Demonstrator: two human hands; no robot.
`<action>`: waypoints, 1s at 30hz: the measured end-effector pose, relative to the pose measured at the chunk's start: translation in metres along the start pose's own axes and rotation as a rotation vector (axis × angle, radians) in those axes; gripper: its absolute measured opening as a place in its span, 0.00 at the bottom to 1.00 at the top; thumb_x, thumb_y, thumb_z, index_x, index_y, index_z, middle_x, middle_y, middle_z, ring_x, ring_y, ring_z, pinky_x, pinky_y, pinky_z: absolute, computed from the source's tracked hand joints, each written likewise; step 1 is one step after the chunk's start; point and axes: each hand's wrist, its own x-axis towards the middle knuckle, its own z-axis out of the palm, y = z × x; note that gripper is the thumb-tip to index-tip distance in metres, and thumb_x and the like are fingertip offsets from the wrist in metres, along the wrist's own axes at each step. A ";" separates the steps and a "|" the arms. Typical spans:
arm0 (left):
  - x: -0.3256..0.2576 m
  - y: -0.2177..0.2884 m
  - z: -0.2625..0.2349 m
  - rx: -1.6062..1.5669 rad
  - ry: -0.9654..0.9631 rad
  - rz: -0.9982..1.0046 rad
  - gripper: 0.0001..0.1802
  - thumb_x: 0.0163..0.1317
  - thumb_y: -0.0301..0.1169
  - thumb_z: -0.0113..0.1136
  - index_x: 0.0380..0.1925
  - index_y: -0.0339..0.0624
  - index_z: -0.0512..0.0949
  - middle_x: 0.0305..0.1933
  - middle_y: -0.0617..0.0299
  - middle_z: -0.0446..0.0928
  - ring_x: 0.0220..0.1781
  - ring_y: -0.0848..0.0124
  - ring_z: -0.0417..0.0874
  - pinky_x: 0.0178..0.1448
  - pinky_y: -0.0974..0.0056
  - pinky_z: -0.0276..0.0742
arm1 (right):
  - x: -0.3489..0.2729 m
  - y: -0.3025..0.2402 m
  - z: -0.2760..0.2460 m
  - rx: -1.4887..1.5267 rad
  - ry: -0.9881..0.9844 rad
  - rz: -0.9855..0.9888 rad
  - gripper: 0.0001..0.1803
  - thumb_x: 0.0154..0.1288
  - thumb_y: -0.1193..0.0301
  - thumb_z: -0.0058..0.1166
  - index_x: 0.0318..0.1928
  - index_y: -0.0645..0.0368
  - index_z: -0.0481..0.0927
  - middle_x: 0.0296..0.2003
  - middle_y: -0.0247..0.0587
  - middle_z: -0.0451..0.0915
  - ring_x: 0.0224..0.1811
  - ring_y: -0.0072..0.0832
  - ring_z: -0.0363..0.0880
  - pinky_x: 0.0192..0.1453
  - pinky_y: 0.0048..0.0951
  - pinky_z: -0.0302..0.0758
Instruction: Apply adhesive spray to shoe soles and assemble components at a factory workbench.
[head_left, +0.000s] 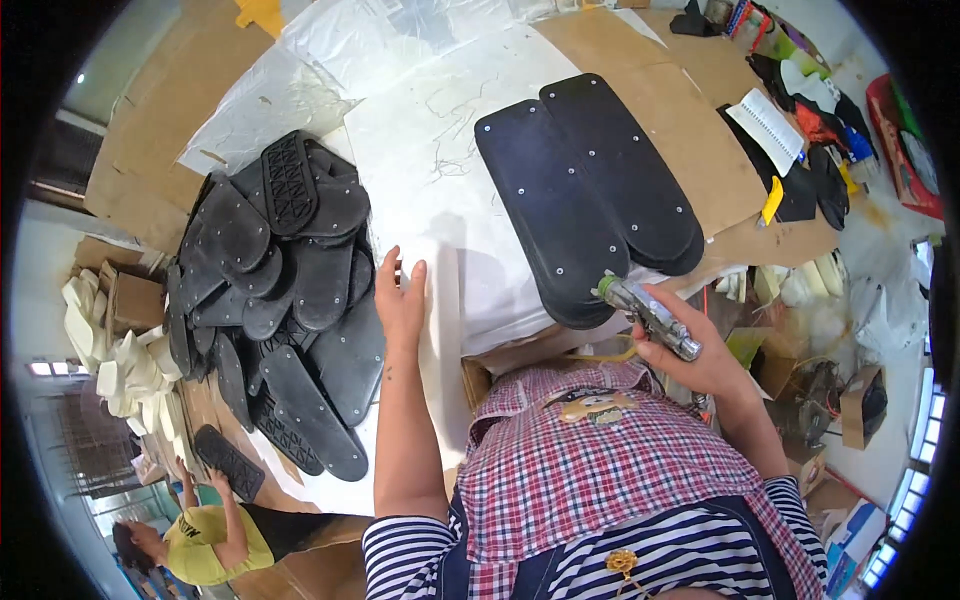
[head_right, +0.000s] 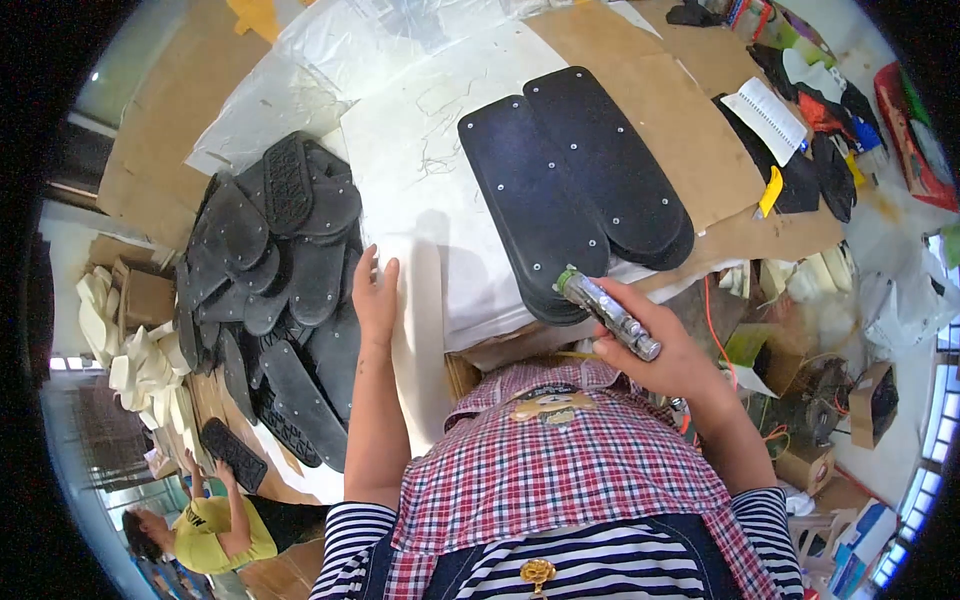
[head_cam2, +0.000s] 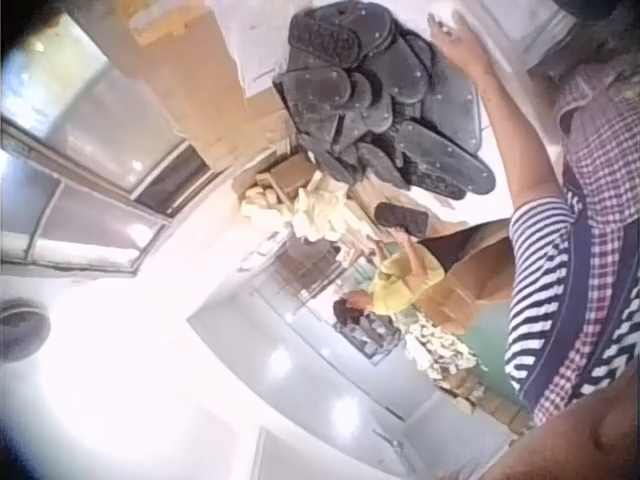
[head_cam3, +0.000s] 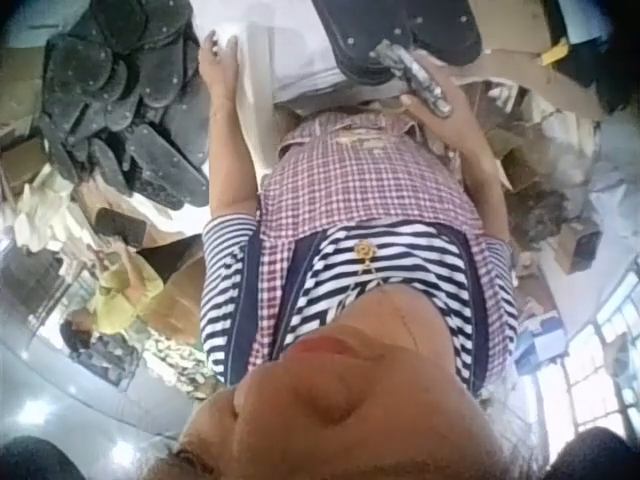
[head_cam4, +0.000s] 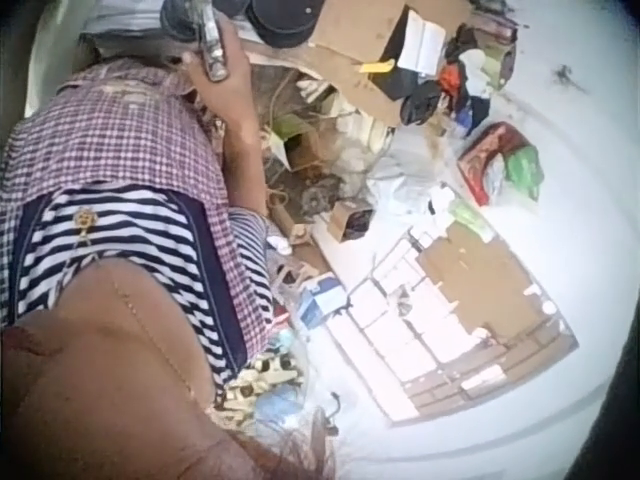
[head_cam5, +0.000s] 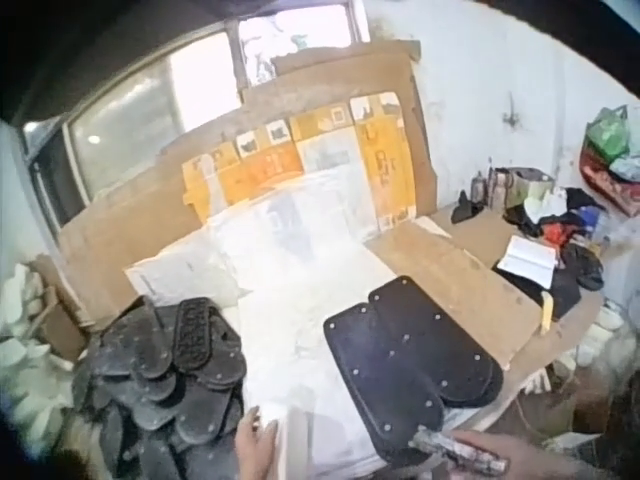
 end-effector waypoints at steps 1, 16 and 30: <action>0.001 -0.005 0.001 -0.194 -0.043 -0.058 0.24 0.61 0.35 0.55 0.57 0.39 0.69 0.53 0.50 0.73 0.54 0.61 0.74 0.56 0.63 0.69 | 0.002 -0.003 0.002 0.004 -0.005 -0.002 0.32 0.57 0.76 0.57 0.63 0.57 0.63 0.37 0.35 0.76 0.39 0.19 0.74 0.45 0.24 0.72; 0.024 -0.023 -0.008 -0.499 -0.356 -0.132 0.23 0.56 0.26 0.52 0.54 0.48 0.71 0.44 0.62 0.68 0.40 0.73 0.70 0.47 0.69 0.69 | 0.015 -0.046 0.053 -0.085 -0.001 -0.061 0.32 0.56 0.79 0.57 0.63 0.57 0.63 0.38 0.34 0.75 0.39 0.19 0.73 0.44 0.23 0.71; 0.013 -0.026 -0.011 -0.770 -0.368 -0.130 0.11 0.59 0.22 0.52 0.42 0.41 0.76 0.33 0.70 0.72 0.33 0.81 0.69 0.42 0.76 0.66 | 0.004 -0.085 0.072 -0.125 0.004 -0.057 0.33 0.55 0.79 0.58 0.63 0.59 0.63 0.37 0.35 0.76 0.39 0.19 0.73 0.45 0.23 0.71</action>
